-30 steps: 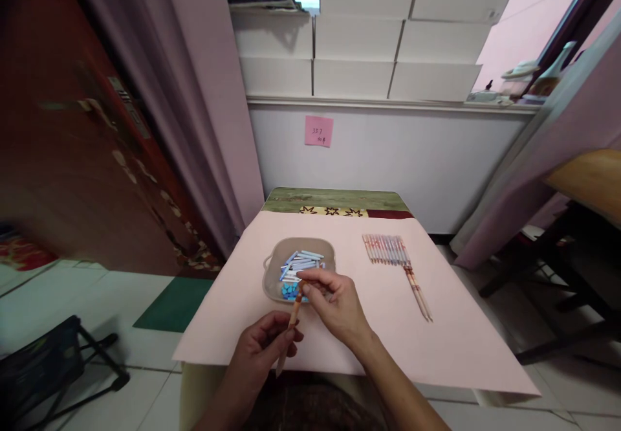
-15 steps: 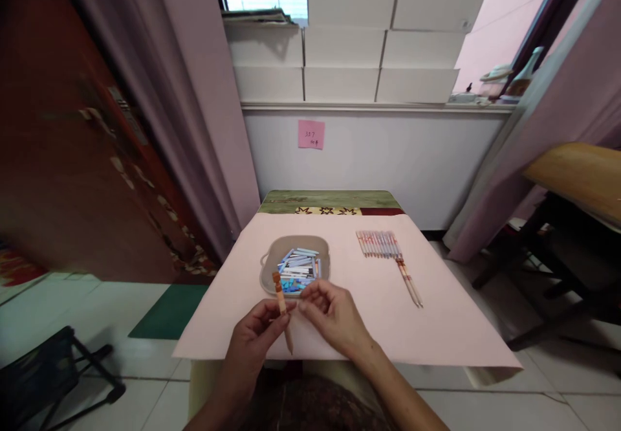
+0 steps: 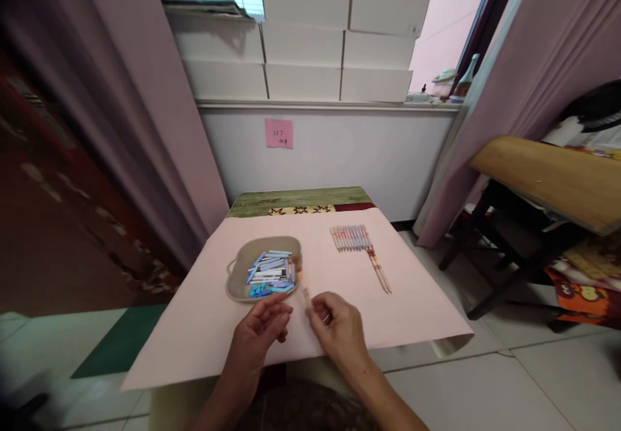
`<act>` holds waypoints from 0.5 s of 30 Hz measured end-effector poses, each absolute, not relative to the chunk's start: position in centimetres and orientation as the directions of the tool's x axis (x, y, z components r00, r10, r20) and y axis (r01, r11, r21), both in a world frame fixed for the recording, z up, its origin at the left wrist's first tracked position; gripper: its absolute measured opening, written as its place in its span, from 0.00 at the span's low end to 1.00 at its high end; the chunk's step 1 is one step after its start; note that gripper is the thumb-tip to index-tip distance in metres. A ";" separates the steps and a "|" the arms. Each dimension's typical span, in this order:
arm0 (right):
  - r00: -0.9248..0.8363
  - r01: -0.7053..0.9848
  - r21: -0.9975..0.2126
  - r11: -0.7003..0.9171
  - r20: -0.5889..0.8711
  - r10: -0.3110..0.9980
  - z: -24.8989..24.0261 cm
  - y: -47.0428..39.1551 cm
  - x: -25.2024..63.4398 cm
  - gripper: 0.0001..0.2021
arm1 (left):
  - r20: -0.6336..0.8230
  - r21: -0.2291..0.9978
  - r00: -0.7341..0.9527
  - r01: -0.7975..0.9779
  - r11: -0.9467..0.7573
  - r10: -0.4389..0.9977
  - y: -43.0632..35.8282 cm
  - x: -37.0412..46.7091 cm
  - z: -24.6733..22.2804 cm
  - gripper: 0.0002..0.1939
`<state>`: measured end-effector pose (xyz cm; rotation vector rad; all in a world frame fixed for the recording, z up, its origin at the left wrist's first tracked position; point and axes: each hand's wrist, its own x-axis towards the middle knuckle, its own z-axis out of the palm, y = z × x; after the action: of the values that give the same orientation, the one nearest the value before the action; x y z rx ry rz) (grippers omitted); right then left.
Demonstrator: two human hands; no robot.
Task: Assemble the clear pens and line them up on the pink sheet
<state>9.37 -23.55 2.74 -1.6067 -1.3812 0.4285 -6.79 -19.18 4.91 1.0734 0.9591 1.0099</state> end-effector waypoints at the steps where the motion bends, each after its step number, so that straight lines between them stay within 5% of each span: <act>1: 0.357 0.618 -0.786 0.017 0.299 0.885 2.3 -23.5 10.9 0.10 | -0.128 0.975 0.267 -0.140 0.170 0.955 -19.2 -6.9 4.4 0.21; 8: 0.626 0.741 -0.410 -0.532 0.135 0.768 -0.7 -22.4 20.2 0.14 | -0.181 0.977 0.223 -0.070 0.201 0.958 -19.5 -7.8 1.4 0.19; 15: 0.676 0.710 -0.222 -0.669 -0.051 0.735 -2.2 -20.3 22.2 0.15 | -0.233 0.971 0.175 -0.006 0.238 0.957 -18.9 -8.2 0.6 0.21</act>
<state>22.17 -20.35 -2.24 -2.7045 -1.1770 0.2021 -8.24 -18.87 0.62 1.0912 1.1660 0.9217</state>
